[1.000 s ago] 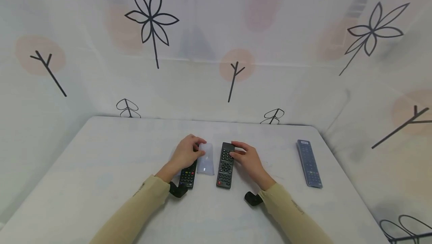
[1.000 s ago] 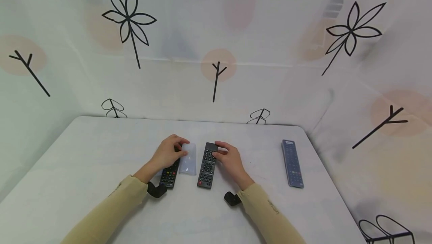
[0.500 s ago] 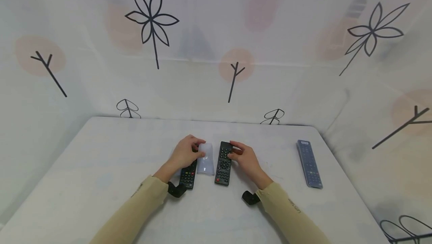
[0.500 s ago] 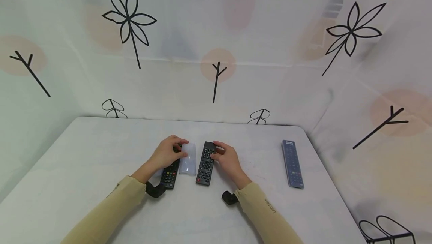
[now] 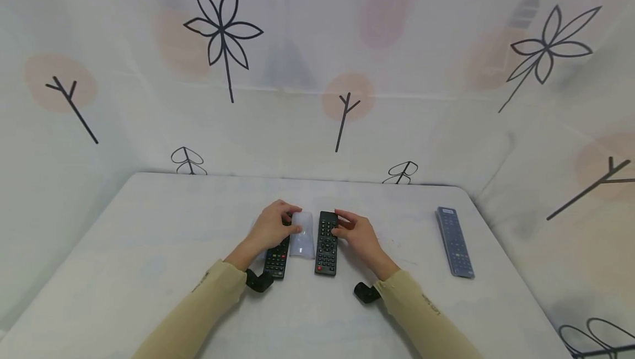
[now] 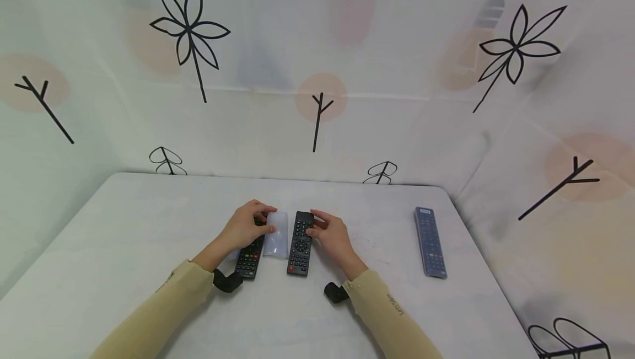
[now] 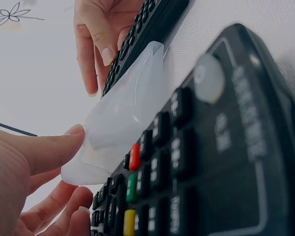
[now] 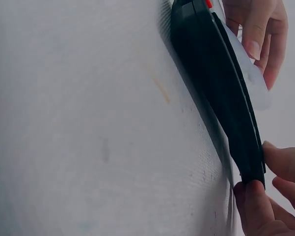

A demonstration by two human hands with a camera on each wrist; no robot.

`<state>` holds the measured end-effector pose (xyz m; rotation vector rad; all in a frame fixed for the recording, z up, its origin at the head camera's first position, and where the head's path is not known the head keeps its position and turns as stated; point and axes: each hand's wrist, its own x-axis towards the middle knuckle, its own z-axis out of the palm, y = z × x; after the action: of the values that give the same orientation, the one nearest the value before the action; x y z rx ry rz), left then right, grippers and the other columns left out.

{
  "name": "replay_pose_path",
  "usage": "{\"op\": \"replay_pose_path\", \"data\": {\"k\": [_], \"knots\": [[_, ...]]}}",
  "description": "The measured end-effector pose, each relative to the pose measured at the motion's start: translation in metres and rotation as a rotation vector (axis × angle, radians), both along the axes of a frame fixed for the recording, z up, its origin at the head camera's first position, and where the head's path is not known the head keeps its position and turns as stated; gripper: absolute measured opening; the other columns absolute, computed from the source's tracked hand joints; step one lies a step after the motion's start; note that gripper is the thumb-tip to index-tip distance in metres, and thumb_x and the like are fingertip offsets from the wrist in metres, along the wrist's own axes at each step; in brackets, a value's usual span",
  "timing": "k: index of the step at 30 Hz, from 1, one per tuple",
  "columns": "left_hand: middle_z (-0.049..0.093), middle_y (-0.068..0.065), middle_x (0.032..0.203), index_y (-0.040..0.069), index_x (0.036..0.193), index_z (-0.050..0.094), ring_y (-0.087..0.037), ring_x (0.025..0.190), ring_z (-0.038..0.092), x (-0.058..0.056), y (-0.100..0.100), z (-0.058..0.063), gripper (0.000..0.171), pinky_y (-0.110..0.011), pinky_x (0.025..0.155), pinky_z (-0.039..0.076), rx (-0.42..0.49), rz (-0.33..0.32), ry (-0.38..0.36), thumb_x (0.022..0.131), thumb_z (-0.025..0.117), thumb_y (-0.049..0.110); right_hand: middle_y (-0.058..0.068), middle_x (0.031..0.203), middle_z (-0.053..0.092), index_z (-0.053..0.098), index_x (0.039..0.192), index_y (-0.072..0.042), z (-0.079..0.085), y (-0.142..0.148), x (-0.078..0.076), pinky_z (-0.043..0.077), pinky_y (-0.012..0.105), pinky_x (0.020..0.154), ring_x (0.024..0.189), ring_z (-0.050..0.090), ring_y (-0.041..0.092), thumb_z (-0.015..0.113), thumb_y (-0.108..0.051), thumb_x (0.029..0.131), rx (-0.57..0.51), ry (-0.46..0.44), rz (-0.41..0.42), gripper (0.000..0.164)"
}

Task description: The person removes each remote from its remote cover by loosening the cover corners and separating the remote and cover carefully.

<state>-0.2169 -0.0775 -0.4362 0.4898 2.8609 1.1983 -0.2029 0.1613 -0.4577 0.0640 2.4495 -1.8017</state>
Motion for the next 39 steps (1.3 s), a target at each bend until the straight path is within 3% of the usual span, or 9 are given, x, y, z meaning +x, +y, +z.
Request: {"op": "replay_pose_path", "data": {"k": [16, 28, 39], "knots": [[0.062, -0.005, 0.114, 0.015, 0.122, 0.07, -0.018, 0.097, 0.062, -0.002, 0.0, -0.005, 0.042, -0.04, 0.084, 0.051, -0.004, 0.015, 0.002, 0.082, 0.083, 0.02, 0.018, 0.139, 0.056, 0.059, 0.136, -0.003, 0.002, -0.005, 0.0, 0.046, 0.042, 0.1, 0.128, 0.054, 0.032, 0.072, 0.005, 0.086, -0.008, 0.003, -0.016, 0.053], [0.063, -0.006, 0.112, 0.014, 0.12, 0.071, -0.018, 0.095, 0.063, -0.001, -0.002, -0.004, 0.04, -0.04, 0.084, 0.051, 0.007, -0.004, 0.039, 0.082, 0.084, 0.019, 0.015, 0.133, 0.061, 0.058, 0.137, -0.003, 0.003, 0.006, 0.002, 0.043, 0.044, 0.104, 0.127, 0.055, 0.031, 0.069, 0.0, 0.09, -0.031, 0.009, -0.031, 0.048], [0.063, -0.005, 0.114, 0.015, 0.12, 0.07, -0.018, 0.098, 0.063, 0.001, -0.001, -0.003, 0.04, -0.04, 0.086, 0.051, 0.005, 0.011, 0.023, 0.083, 0.083, 0.018, 0.012, 0.132, 0.063, 0.06, 0.135, -0.005, 0.008, 0.022, 0.006, 0.046, 0.039, 0.101, 0.121, 0.06, 0.024, 0.067, 0.001, 0.09, -0.075, 0.004, -0.062, 0.045]]}}
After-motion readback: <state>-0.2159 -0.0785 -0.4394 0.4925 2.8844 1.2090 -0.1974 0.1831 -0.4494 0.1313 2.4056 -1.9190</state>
